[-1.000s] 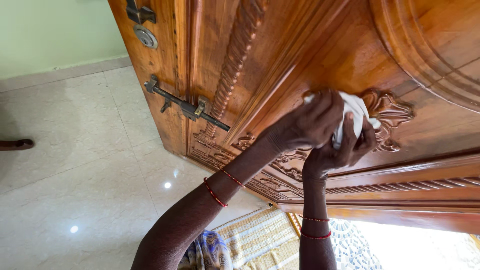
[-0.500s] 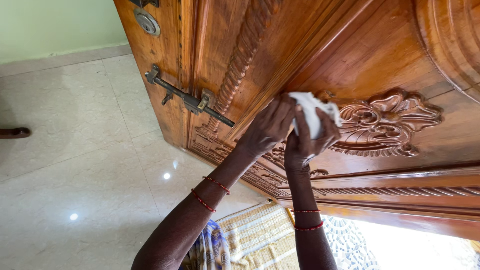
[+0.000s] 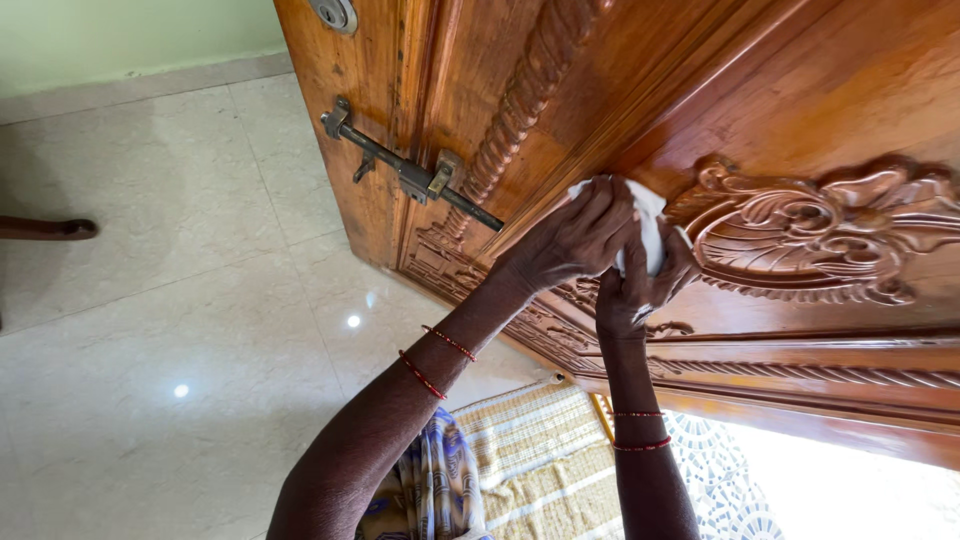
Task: The person cleans the intricate carvings and flat surfaces of a wooden door using a white cloth, wiping across different sections of the wood.
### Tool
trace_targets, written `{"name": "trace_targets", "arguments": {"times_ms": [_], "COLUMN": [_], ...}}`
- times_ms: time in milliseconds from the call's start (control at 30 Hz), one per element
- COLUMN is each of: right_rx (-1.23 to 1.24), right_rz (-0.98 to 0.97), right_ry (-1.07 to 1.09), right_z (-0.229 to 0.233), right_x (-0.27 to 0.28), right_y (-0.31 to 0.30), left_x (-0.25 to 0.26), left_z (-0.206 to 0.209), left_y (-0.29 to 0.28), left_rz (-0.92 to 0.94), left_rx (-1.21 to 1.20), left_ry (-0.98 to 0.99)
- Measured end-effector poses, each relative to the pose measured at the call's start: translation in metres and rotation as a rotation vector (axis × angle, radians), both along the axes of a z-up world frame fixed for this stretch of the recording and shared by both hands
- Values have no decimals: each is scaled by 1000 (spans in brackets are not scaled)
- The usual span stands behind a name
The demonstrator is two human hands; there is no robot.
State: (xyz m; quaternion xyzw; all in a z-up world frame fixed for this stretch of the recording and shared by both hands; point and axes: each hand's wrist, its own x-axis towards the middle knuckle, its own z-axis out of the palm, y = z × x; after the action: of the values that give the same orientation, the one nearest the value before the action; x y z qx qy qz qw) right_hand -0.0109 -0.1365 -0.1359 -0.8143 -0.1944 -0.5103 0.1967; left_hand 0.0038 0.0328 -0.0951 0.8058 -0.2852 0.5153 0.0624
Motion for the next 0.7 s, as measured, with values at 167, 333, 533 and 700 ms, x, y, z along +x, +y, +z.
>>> {"name": "trace_targets", "arguments": {"times_ms": [167,333,533,700], "right_rx": [50,-43,-349,-382], "right_rz": [33,83,26,122], "right_ry": [-46,-66,32,-114], "right_z": [-1,-65,-120,-116], "right_x": [4,19,19,38], "right_y": [30,7,-28,-43], "left_x": [-2,1,8,1], "left_z": [8,-54,-141,-140], "left_y": [21,20,5,-15], "left_rz": [-3,26,191,108], "left_rx": [46,140,376,170], "left_ry": [-28,54,98,246]}}
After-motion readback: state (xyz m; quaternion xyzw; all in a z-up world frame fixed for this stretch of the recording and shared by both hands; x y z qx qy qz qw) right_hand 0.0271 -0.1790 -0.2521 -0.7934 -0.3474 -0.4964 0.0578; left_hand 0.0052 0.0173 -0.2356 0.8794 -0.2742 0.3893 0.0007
